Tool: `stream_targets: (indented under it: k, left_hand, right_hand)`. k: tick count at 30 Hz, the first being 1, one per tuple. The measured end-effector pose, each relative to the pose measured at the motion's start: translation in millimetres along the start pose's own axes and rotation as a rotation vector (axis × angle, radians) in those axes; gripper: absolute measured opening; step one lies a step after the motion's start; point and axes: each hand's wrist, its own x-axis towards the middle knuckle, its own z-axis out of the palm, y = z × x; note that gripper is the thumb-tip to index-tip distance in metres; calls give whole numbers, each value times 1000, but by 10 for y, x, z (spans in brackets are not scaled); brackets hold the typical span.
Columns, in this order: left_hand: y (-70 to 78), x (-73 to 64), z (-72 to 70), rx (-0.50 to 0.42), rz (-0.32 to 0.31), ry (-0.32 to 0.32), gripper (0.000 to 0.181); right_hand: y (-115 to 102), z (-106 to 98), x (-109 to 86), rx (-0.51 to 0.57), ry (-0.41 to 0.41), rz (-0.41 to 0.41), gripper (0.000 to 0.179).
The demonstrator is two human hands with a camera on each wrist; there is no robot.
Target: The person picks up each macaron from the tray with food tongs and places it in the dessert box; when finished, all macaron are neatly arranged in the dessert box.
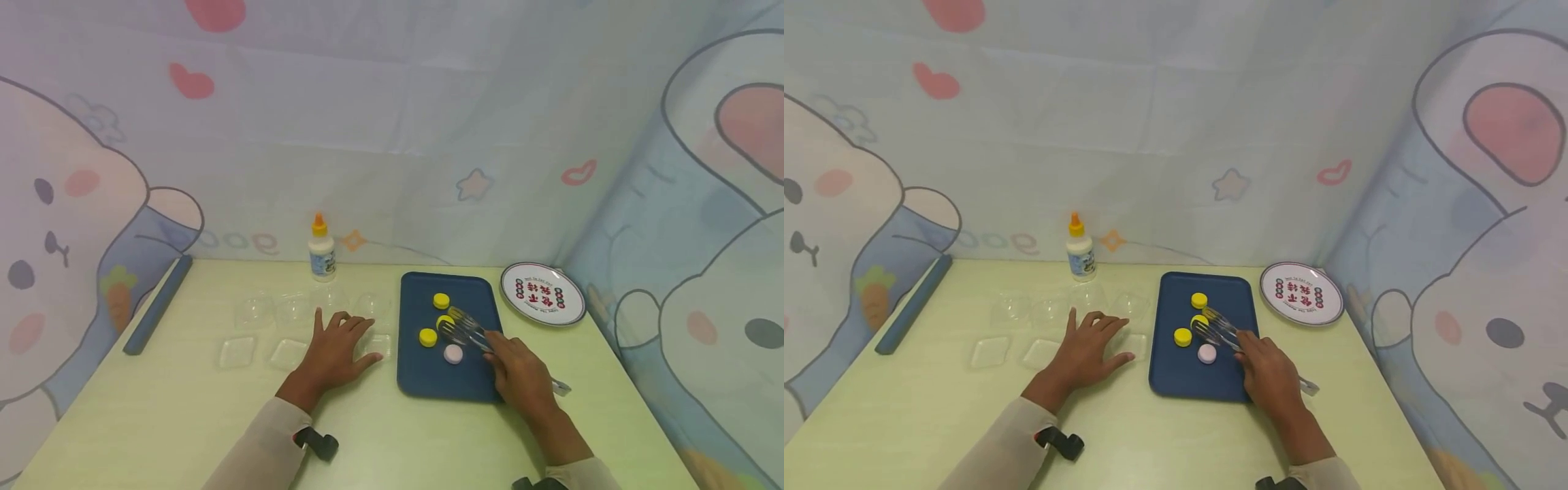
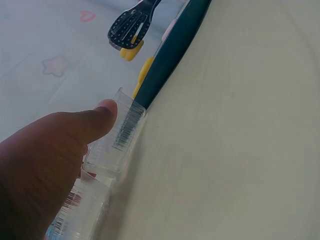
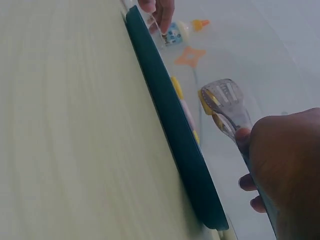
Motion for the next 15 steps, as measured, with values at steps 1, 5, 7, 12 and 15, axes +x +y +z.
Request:
stream_targets:
  k: [1, 5, 7, 12, 15]
  left_hand:
    - [-3, 4, 5, -2, 1, 1, 70]
    - [-13, 21, 34, 8, 0, -1, 70]
    - [-12, 23, 36, 11, -5, -7, 70]
    - [-1, 11, 7, 5, -18, -16, 73]
    - [-7, -1, -8, 10, -21, -12, 73]
  right_hand:
    - [-11, 5, 8, 0, 8, -9, 45]
    - [-56, 27, 33, 0, 22, -31, 45]
    - [-80, 45, 46, -2, 19, -42, 44]
    - [-177, 94, 109, 6, 33, -101, 42]
    - [-238, 136, 162, 17, 51, -142, 41]
